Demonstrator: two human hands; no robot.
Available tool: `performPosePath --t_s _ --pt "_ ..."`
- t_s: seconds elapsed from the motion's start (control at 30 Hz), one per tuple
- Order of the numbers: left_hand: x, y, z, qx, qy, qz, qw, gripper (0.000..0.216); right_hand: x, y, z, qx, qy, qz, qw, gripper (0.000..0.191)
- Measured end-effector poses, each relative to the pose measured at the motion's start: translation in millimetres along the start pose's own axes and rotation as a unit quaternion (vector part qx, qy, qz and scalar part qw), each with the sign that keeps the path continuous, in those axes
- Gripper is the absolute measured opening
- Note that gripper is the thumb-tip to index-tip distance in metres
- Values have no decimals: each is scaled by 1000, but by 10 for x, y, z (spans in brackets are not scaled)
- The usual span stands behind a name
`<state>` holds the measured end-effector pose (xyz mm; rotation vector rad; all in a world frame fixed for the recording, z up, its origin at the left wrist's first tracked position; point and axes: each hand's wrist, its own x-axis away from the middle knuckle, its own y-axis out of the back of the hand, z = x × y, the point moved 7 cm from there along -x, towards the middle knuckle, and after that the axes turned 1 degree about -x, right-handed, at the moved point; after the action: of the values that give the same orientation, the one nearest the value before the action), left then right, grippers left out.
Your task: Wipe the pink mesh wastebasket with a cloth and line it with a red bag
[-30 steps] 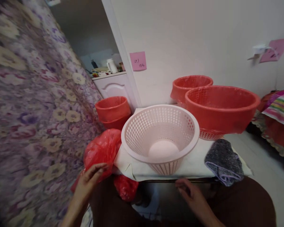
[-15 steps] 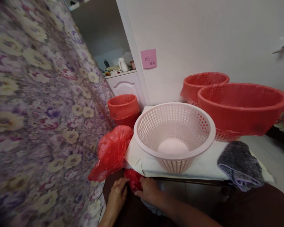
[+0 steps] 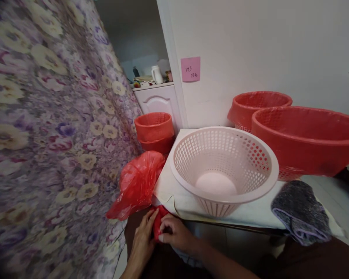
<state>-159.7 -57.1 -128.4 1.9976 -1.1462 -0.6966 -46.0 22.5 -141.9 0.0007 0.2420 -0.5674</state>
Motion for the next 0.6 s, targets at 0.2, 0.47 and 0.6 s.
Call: performPosePath --t_s 0.2,0.47,0.6 --pt "44 123 100 150 16 -43 988 23 176 -236 415 -22 25 15 999 6" --pt "-47 375 314 353 71 -140 922 44 372 364 -155 -63 -136 -155 976 20" --pt "-112 302 113 388 51 -118 913 42 457 490 -412 -82 -175 -177 965 42"
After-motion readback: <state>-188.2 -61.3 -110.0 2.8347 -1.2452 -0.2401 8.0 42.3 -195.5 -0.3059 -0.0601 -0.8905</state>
